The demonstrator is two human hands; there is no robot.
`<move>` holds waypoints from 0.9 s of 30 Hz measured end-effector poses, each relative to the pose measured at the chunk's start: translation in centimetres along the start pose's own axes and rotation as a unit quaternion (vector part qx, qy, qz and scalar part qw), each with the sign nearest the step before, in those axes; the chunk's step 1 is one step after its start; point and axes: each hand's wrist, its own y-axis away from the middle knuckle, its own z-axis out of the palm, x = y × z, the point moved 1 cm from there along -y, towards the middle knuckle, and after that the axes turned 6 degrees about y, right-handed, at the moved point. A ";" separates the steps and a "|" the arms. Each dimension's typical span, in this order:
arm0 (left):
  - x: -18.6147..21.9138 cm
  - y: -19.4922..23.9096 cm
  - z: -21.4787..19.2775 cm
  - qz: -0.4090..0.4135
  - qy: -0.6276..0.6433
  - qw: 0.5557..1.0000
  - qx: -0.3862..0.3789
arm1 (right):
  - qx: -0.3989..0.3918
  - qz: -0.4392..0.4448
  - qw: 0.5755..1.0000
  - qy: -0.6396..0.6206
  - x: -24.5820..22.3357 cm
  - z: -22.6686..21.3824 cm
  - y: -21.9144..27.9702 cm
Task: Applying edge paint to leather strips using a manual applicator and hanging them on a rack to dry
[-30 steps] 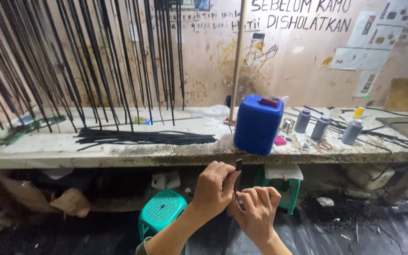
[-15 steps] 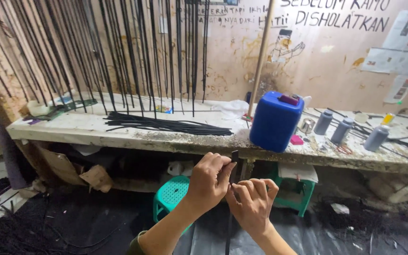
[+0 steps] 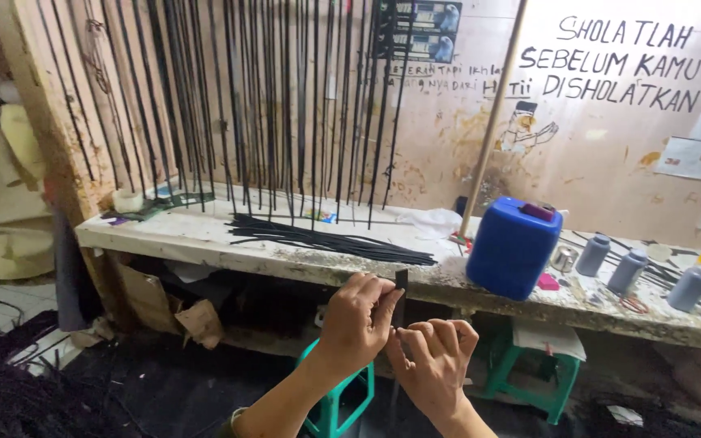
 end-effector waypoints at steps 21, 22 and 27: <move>-7.3 0.8 -20.3 0.042 -0.059 0.997 0.015 | 0.020 0.018 0.998 -0.057 -17.5 4.5 -9.2; -7.4 0.7 -21.0 0.038 -0.070 0.997 0.016 | 0.031 0.013 0.997 -0.065 -17.4 4.6 -9.8; -8.4 0.2 -24.4 0.029 -0.086 0.995 0.029 | 0.055 -0.014 0.994 -0.095 -17.4 4.5 -12.9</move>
